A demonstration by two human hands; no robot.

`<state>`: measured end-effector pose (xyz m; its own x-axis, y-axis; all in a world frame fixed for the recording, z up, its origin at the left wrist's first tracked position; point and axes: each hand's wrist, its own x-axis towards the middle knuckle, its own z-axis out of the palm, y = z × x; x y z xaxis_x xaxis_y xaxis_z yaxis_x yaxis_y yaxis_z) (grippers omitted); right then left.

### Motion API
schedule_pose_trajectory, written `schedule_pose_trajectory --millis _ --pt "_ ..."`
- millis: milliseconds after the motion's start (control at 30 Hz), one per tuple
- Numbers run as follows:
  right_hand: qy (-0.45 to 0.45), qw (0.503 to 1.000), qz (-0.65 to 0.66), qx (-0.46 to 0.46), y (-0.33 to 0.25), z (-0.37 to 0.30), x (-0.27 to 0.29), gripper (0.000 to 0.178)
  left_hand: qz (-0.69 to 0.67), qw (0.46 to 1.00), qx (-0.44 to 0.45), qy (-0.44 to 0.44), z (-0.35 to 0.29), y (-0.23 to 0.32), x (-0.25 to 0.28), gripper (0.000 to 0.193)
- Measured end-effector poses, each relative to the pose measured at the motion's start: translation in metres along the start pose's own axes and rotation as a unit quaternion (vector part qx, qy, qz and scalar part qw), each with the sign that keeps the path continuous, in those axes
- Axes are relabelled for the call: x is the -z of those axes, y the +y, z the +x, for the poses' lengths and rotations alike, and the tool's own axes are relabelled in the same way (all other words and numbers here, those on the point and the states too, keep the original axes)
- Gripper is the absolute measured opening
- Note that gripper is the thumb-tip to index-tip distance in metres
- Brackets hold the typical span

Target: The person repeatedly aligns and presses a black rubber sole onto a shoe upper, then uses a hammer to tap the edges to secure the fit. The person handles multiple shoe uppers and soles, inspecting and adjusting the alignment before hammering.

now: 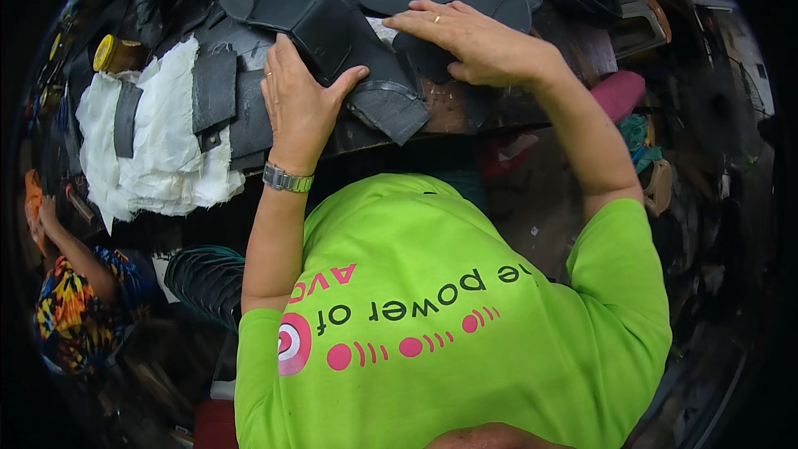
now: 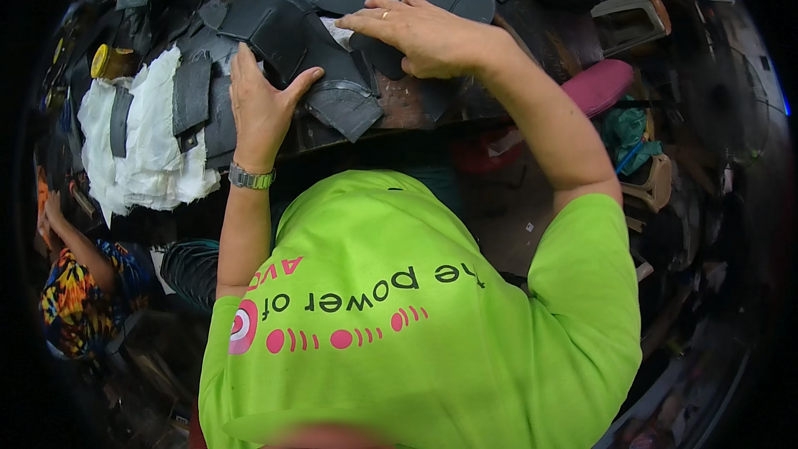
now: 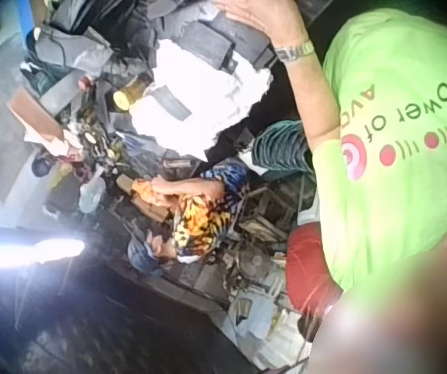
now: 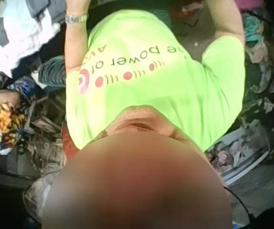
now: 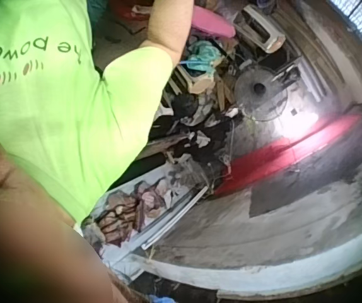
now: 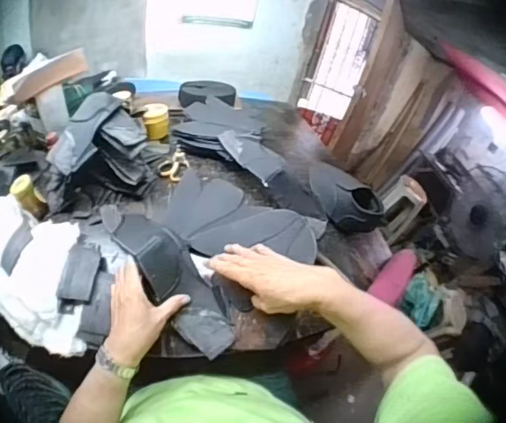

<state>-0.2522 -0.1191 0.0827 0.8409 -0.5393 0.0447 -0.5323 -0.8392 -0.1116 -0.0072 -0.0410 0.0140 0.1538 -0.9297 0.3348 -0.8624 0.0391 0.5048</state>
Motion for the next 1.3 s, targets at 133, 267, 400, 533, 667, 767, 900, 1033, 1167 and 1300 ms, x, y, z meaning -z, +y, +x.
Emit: schedule_pose_trajectory --millis 133,267,400,533,667,767,900,1033,1167,1300 --pt "-0.079 0.995 -0.048 0.036 0.008 0.022 0.002 0.084 0.007 0.999 -0.007 0.049 -0.007 -0.001 -0.005 0.113" --pt "-0.077 0.988 -0.120 0.058 0.005 0.032 0.023 0.048 0.001 0.995 -0.066 0.070 -0.007 -0.004 -0.012 0.107" --pt "-0.060 0.972 -0.213 0.081 0.003 0.021 0.072 0.024 0.014 0.989 -0.128 0.071 -0.004 -0.004 -0.014 0.100" --pt "-0.008 0.982 -0.178 -0.065 0.002 -0.020 0.116 0.030 0.016 0.986 -0.141 0.092 -0.003 0.001 -0.018 0.104" --pt "0.089 0.983 -0.134 -0.088 -0.010 -0.059 0.145 0.028 0.021 0.983 -0.152 0.098 -0.001 0.002 -0.019 0.102" --pt "0.148 0.984 -0.090 -0.050 -0.024 -0.074 0.153 0.036 0.038 0.985 -0.154 0.072 0.003 0.002 -0.016 0.097" --pt "0.221 0.974 0.006 -0.050 -0.026 -0.084 0.144 0.033 0.020 0.985 -0.156 0.066 0.006 0.004 -0.011 0.094" --pt "0.369 0.898 0.224 -0.082 -0.006 -0.092 0.121 0.034 -0.031 0.974 -0.176 0.137 0.006 0.006 -0.011 0.080" --pt "0.400 0.786 0.459 -0.110 0.002 -0.094 0.110 0.038 -0.116 0.947 -0.297 -0.028 0.008 0.008 -0.014 0.054" --pt "0.181 0.766 0.548 -0.282 0.001 -0.075 0.083 0.035 -0.178 0.911 -0.334 -0.165 0.001 0.017 -0.014 0.035"
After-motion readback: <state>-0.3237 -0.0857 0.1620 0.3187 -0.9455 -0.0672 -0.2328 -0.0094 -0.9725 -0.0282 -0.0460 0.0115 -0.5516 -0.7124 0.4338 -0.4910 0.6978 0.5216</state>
